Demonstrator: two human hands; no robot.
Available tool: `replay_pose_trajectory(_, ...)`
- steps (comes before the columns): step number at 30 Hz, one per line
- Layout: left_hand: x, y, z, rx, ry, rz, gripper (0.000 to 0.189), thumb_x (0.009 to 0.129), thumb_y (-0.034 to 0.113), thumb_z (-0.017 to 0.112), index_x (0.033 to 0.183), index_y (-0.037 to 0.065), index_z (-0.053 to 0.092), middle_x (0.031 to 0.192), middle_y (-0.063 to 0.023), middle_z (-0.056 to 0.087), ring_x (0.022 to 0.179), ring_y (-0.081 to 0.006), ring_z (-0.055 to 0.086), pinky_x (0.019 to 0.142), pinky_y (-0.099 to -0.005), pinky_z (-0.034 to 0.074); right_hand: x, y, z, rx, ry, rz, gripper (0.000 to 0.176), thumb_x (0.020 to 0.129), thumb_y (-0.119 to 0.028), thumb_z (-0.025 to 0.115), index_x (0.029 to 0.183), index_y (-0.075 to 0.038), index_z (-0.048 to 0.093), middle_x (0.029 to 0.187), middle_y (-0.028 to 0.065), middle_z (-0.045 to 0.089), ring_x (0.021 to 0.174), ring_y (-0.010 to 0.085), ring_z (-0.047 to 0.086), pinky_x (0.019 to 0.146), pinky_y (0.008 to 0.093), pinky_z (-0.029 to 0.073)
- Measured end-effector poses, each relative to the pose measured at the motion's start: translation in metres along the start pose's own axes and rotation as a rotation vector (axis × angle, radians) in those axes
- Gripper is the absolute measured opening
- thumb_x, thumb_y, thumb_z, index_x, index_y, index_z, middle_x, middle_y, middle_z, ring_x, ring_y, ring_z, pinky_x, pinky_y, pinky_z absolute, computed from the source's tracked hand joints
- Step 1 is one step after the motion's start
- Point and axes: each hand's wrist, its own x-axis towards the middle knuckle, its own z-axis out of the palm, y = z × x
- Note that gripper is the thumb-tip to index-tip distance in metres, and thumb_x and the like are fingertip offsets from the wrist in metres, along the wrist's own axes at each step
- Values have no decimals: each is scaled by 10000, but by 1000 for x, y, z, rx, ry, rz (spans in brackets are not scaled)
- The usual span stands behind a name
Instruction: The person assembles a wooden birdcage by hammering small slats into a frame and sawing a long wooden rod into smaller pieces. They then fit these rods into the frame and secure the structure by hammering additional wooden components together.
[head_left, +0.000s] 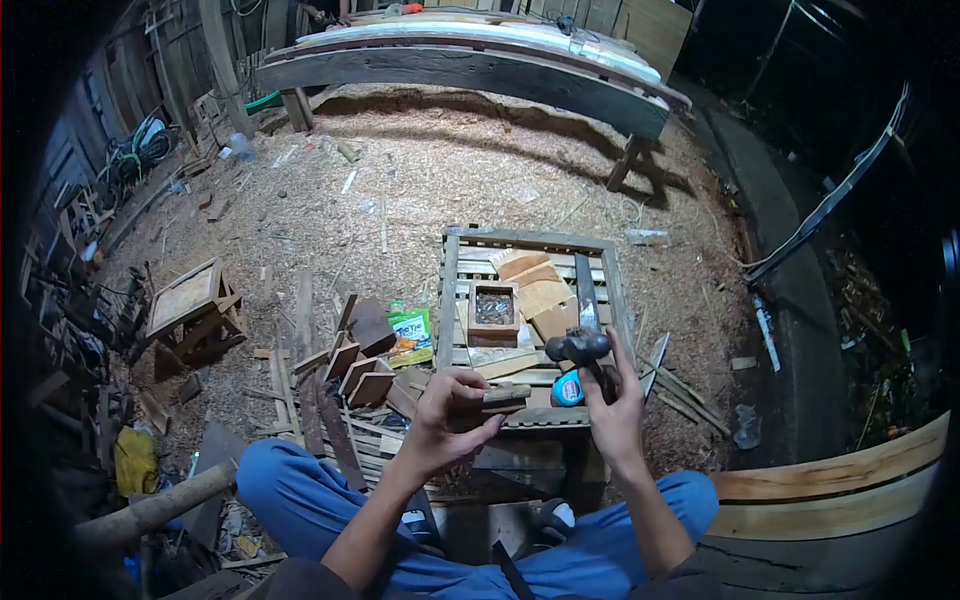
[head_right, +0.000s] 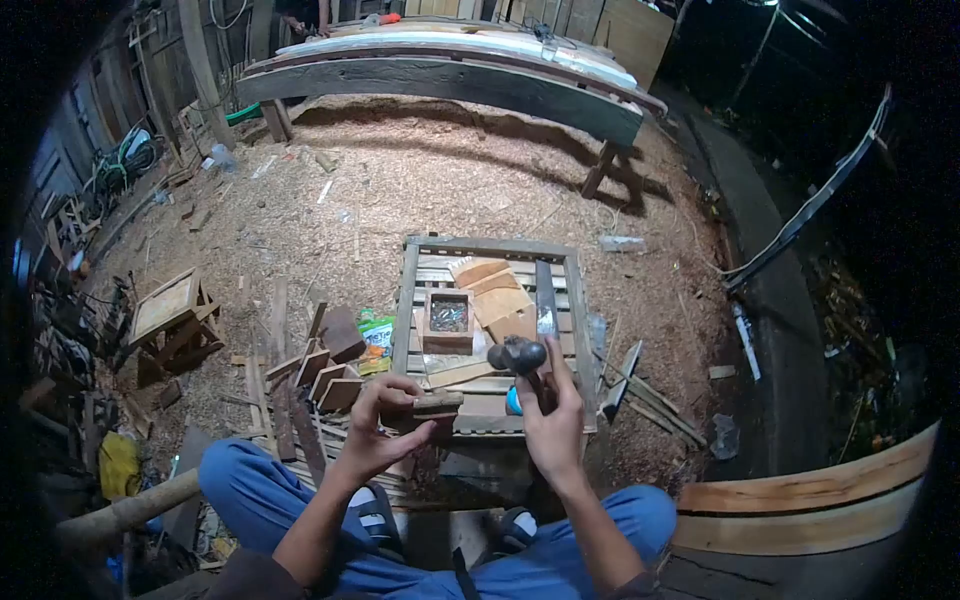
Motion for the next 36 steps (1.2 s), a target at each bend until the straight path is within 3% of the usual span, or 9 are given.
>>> replay_pose_trajectory(7,7,-1,6,20,0,0,488,768,39,882,1129,49,553,1160,-138,634,1079,-248,648,930,-361,541,36,76,8,-104,-16,90,748,905,40,572,1614,-47,352,1365,279,637,1271,355,648,1074,427,487)
replay_pose_trajectory(9,11,-2,9,56,-2,4,488,768,37,880,1131,54,555,1165,-136,631,1087,-248,645,939,-364,540,47,97,14,-436,75,-196,770,836,94,574,1578,-46,426,1013,184,718,883,288,707,849,393,553)
replay_pose_trajectory(10,12,-4,11,50,16,9,499,766,37,880,1144,57,554,1167,-130,628,1094,-246,641,941,-363,539,49,99,15,-420,85,-189,718,827,96,569,1530,-25,482,1076,243,704,969,400,696,920,460,536)
replay_pose_trajectory(13,13,-9,13,74,16,19,541,762,37,875,1192,59,548,1180,-125,625,1100,-243,637,944,-363,539,58,113,14,-480,-21,-240,656,904,42,540,1548,-45,452,1317,284,632,1237,451,604,1077,519,454)
replay_pose_trajectory(19,22,-4,23,137,20,93,732,769,15,807,1390,71,425,1209,-145,631,1083,-233,650,962,-377,532,42,44,11,-352,30,-404,362,970,-161,676,1315,-53,683,992,126,722,971,329,663,888,437,483)
replay_pose_trajectory(23,18,2,34,-12,-65,52,835,808,-14,795,1516,71,360,1321,-161,592,1156,-257,649,990,-384,551,16,0,-1,-220,-320,-387,347,1004,-247,685,1301,-68,683,861,140,696,742,309,676,694,423,518)
replay_pose_trajectory(28,7,12,47,-131,-265,-92,1042,796,-45,811,1620,132,200,1458,-189,486,1360,-302,537,1123,-450,459,9,0,-12,51,-420,-36,524,968,-392,752,1344,-58,604,991,140,734,916,191,732,792,352,567)
replay_pose_trajectory(33,10,8,56,-324,-335,-129,1105,767,25,865,1636,127,190,1546,-203,424,1438,-329,470,1186,-486,395,12,9,-29,80,-408,20,591,904,-399,822,1332,-60,595,1098,112,709,991,192,708,819,339,564)
replay_pose_trajectory(36,19,3,59,36,-402,-58,1259,672,179,934,1651,70,151,1624,-219,345,1537,-378,322,1267,-492,255,8,8,-35,118,-457,81,646,853,-371,874,1346,-72,584,1182,92,684,1059,209,690,913,374,557)
